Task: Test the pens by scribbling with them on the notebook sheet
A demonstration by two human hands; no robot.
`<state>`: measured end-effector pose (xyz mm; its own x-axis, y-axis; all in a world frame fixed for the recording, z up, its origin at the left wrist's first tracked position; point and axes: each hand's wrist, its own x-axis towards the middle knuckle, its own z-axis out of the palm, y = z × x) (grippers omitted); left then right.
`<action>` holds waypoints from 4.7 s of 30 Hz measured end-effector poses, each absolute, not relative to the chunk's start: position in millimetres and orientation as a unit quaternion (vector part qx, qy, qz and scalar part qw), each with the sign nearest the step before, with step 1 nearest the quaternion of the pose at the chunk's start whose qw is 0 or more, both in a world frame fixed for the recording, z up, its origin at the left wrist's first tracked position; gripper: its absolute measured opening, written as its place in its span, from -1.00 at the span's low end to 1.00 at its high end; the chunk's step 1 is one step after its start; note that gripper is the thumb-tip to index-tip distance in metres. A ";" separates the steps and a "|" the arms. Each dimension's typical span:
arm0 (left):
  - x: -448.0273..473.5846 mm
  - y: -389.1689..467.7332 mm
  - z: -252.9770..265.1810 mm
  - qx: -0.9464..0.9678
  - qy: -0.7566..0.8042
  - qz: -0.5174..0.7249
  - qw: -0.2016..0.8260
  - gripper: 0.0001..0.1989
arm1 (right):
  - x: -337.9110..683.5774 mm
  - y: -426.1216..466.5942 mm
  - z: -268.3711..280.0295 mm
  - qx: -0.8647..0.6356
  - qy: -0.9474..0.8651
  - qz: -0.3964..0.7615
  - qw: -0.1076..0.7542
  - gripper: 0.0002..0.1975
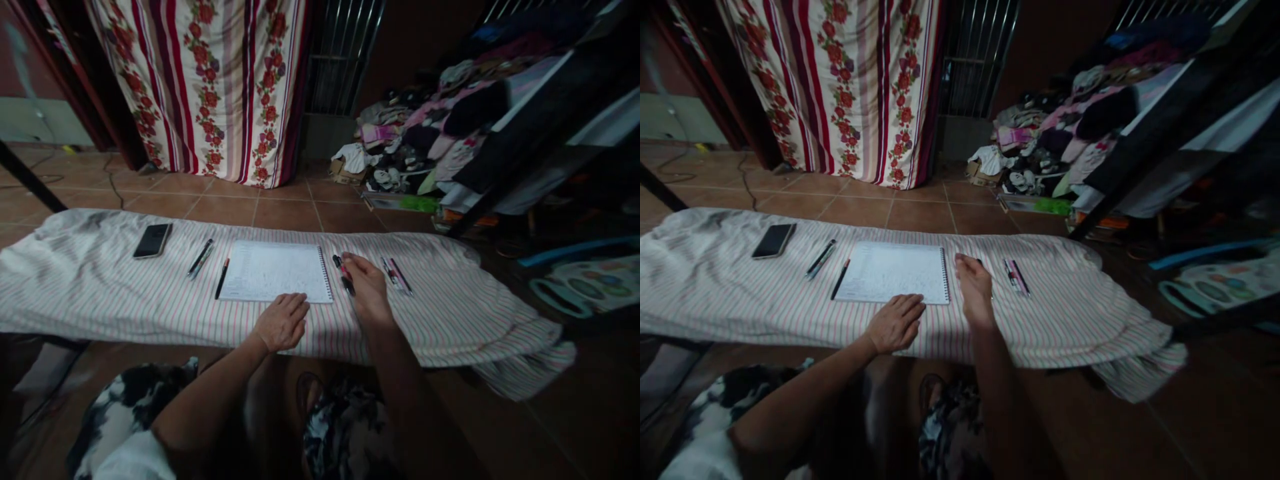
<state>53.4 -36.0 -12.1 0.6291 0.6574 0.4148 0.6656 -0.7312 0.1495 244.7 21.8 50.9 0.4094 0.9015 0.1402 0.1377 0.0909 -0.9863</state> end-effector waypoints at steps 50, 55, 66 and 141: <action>-154.2 18.0 8.0 -0.496 -0.838 -0.226 -0.013 -0.62 | 123.4 13.0 25.5 -0.576 -0.587 0.391 0.413 -0.67; -147.6 18.1 8.9 -0.498 -0.828 -0.250 -0.056 -0.63 | 121.8 12.7 24.7 -0.577 -0.600 0.380 0.404 -0.67; -162.1 27.7 4.2 -0.352 -0.780 -0.482 -0.185 -0.81 | 122.5 18.2 23.7 -0.573 -0.607 0.376 0.402 -0.70; 14.0 -4.2 49.4 -0.763 -0.630 -0.140 -0.028 -0.70 | 139.6 13.3 32.3 -0.415 -0.266 0.638 0.591 -0.68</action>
